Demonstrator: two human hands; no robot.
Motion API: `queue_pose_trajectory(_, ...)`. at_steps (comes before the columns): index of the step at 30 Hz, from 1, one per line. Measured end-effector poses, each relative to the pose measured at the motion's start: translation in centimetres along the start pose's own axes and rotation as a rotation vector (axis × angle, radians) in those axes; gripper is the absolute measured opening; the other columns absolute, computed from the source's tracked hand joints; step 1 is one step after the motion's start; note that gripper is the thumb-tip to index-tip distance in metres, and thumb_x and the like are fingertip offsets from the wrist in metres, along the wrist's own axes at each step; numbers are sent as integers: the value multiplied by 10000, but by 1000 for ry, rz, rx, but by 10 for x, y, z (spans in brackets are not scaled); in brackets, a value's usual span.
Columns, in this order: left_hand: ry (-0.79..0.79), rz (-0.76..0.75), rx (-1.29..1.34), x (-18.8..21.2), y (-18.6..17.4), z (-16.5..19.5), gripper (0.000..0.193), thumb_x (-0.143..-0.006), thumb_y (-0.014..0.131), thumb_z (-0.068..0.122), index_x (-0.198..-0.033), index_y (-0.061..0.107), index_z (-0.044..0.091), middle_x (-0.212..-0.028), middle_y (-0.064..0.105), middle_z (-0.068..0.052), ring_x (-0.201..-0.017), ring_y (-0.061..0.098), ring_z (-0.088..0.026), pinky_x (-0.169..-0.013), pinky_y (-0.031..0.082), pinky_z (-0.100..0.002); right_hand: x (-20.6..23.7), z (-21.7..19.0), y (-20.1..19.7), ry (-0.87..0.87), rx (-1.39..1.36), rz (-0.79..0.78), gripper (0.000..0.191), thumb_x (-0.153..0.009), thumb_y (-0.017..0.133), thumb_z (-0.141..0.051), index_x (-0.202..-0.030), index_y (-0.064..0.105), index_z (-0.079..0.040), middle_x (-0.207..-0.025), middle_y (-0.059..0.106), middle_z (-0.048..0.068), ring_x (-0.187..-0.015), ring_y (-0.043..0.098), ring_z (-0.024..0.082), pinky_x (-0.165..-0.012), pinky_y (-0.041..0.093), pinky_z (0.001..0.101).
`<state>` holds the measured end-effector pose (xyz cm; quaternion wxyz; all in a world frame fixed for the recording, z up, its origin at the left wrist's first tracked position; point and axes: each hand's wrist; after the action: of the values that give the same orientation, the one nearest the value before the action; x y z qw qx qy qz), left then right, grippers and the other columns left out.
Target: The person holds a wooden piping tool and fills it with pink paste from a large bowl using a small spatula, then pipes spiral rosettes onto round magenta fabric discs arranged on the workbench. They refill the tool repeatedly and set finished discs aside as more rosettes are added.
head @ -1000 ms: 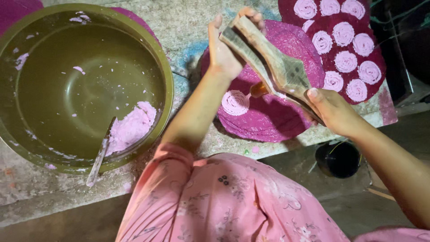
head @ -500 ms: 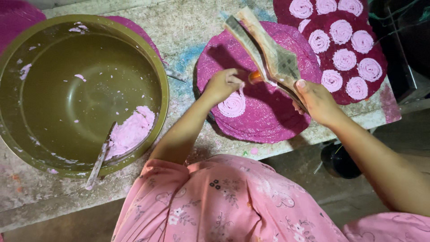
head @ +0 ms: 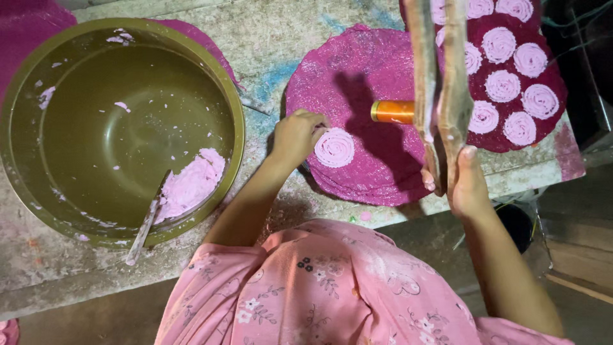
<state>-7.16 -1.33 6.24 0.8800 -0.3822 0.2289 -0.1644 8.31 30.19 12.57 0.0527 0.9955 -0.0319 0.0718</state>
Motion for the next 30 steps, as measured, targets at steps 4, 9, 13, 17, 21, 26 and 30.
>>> queue_pose_trajectory(4, 111, 49, -79, 9, 0, -3, 71, -843, 734, 150, -900, 773, 133, -964, 738, -47, -963, 670, -264, -805, 543, -418, 16, 5, -2, -24, -70, 60, 824, -1016, 330, -778, -1225, 558, -14, -874, 545, 68, -693, 517, 190, -589, 400, 332)
queue_pose_trajectory(9, 82, 4, -170, 20, -2, -2, 110, -834, 687, 88, -895, 773, 120, -1015, 719, -33, -998, 650, -262, -830, 523, -423, 33, 9, -6, -64, -90, 128, 816, -991, 370, -803, -1261, 540, -52, -872, 516, 53, -682, 486, 179, -581, 390, 333)
queue_pose_trajectory(13, 128, 122, -115, 21, -1, 2, 211, -875, 645, 56, -996, 796, 138, -1054, 722, -33, -1023, 645, -263, -842, 518, -421, 41, 8, -8, -74, -140, 163, 809, -1001, 389, -814, -1220, 545, -51, -890, 509, 41, -698, 490, 181, -597, 395, 336)
queue_pose_trajectory(17, 193, 102, -183, 19, 2, 1, 198, -859, 657, 83, -974, 802, 152, -1097, 711, -62, -1061, 633, -276, -864, 508, -432, 44, 10, -9, -133, -179, 151, 766, -1016, 428, -786, -1255, 526, -65, -868, 494, 39, -737, 473, 178, -657, 418, 363)
queue_pose_trajectory(21, 141, 35, -156, 19, 6, -2, 190, -852, 664, 94, -983, 796, 132, -1132, 707, -50, -1094, 628, -276, -901, 506, -442, 50, 16, -14, -125, -182, 174, 762, -996, 431, -785, -1254, 519, -74, -917, 502, 42, -735, 476, 184, -653, 420, 371)
queue_pose_trajectory(26, 136, 4, -191, 13, -11, 11, 301, -822, 656, 68, -1091, 769, 143, -1200, 685, -70, -1176, 602, -287, -976, 484, -450, 50, 23, -20, -106, -120, 163, 757, -995, 423, -768, -1239, 546, -62, -889, 560, 36, -714, 537, 166, -635, 457, 350)
queue_pose_trajectory(30, 173, 147, -97, 13, -60, 43, 584, -800, 635, 44, -1383, 621, 35, -1346, 634, -176, -1273, 548, -351, -1083, 433, -479, 41, 13, 1, -11, 213, 76, 590, -927, 597, -588, -1083, 620, -19, -801, 617, 32, -661, 582, 145, -568, 466, 336)
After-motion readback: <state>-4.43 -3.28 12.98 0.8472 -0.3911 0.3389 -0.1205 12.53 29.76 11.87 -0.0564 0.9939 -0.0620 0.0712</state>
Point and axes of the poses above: each hand's wrist, its own x-axis away from the middle knuckle, its own y-axis out of the palm, z = x × y
